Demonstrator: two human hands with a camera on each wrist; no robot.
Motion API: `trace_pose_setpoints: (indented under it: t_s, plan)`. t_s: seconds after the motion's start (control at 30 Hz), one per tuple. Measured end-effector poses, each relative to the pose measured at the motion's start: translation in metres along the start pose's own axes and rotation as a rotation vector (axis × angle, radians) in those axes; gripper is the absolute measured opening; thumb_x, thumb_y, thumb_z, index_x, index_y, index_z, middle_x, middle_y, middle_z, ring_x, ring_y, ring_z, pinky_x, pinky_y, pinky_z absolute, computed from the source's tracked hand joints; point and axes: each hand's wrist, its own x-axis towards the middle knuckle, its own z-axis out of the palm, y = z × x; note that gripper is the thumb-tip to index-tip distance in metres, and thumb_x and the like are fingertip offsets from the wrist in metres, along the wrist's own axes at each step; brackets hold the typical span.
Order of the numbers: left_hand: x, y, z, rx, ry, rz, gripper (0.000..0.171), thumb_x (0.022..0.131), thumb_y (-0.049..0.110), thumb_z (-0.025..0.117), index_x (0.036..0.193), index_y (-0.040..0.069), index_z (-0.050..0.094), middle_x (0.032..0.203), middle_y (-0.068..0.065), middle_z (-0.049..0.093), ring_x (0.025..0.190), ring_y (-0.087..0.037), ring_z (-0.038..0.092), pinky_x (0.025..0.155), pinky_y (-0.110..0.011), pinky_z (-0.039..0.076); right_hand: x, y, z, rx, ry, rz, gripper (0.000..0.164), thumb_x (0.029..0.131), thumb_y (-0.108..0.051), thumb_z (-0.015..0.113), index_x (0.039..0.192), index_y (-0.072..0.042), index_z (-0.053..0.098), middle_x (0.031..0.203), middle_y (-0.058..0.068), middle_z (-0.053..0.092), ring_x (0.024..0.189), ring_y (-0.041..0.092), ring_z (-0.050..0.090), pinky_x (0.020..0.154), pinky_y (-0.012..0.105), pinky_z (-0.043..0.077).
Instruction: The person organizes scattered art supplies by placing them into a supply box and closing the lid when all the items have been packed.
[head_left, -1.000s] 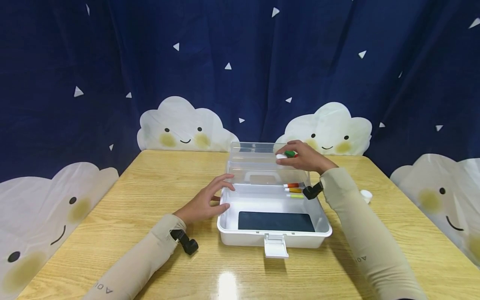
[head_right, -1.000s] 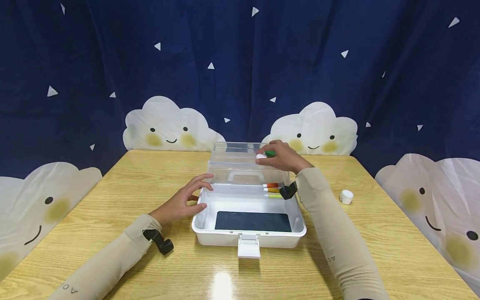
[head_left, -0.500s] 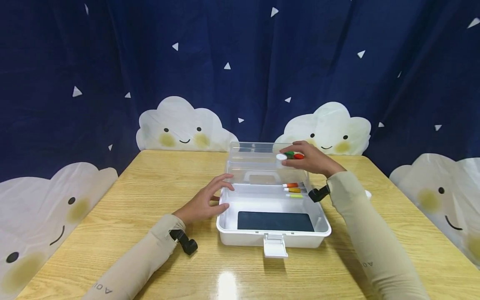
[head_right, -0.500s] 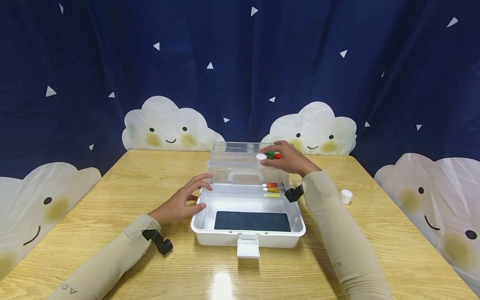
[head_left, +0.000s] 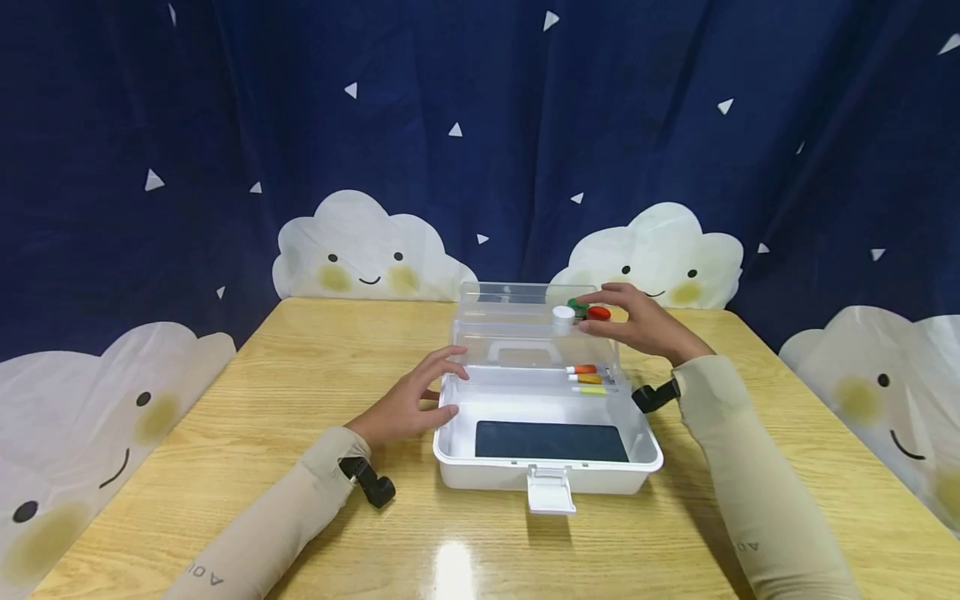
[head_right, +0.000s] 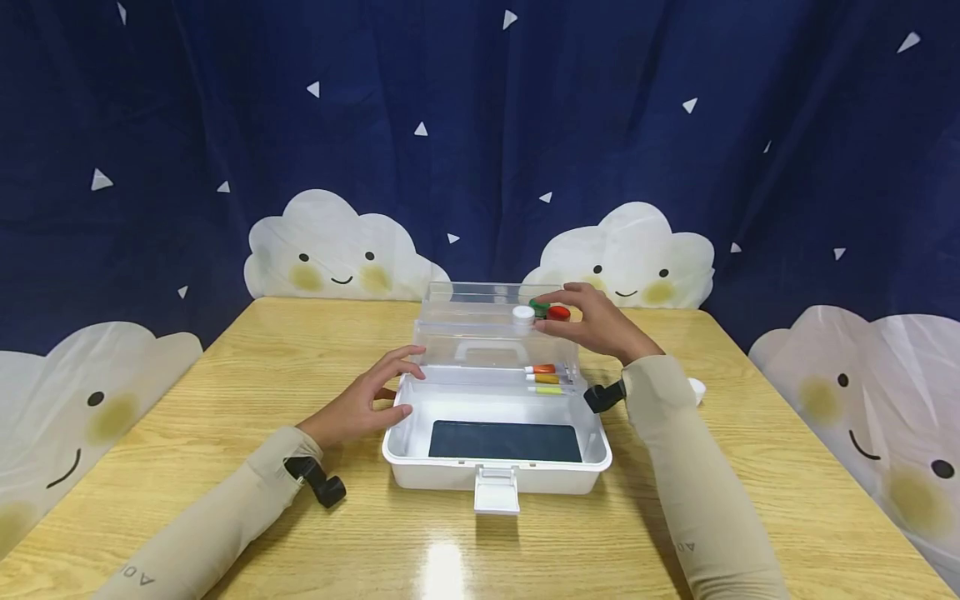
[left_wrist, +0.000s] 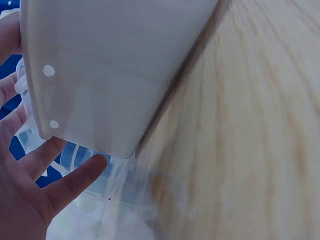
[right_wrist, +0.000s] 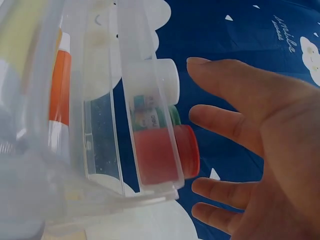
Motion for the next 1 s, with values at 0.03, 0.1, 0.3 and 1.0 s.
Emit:
trace_pose_setpoints:
  t_s: [0.03,0.1,0.3,1.0]
  plan:
    - [0.0,0.0,0.0,0.001,-0.002,0.001,0.038,0.09,0.007,0.065,0.124,0.0,0.051,0.156,-0.012,0.022,0.138,-0.04,0.029,0.092,-0.055,0.049,-0.002,0.001,-0.001,0.005,0.003,0.0,0.061,0.083,-0.055,0.068,0.134,-0.023,0.058,0.155,0.016,0.022,0.139,0.044,0.021,0.102,0.073,0.024]
    - [0.001,0.001,0.0,0.003,-0.005,0.001,0.038,0.09,0.008,0.065,0.125,0.0,0.05,0.156,-0.013,0.022,0.139,-0.041,0.029,0.092,-0.054,0.049,-0.005,0.003,-0.002,0.014,0.005,0.003,0.061,0.083,-0.055,0.068,0.135,-0.023,0.057,0.155,0.016,0.022,0.139,0.045,0.021,0.102,0.073,0.024]
    - [0.002,0.002,0.0,0.008,-0.01,-0.003,0.037,0.089,0.004,0.064,0.124,0.003,0.051,0.156,-0.014,0.022,0.139,-0.038,0.03,0.092,-0.053,0.049,-0.012,0.009,-0.008,0.02,0.016,0.053,0.064,0.082,-0.058,0.068,0.136,-0.026,0.055,0.156,0.015,0.021,0.139,0.045,0.02,0.101,0.074,0.024]
    - [0.002,-0.001,0.001,0.01,0.001,-0.003,0.038,0.088,0.002,0.065,0.123,0.01,0.052,0.156,-0.005,0.024,0.139,-0.038,0.028,0.092,-0.054,0.049,-0.024,0.038,-0.025,0.053,0.086,0.073,0.068,0.087,-0.053,0.065,0.14,-0.014,0.049,0.154,0.016,0.029,0.142,0.039,0.02,0.107,0.068,0.021]
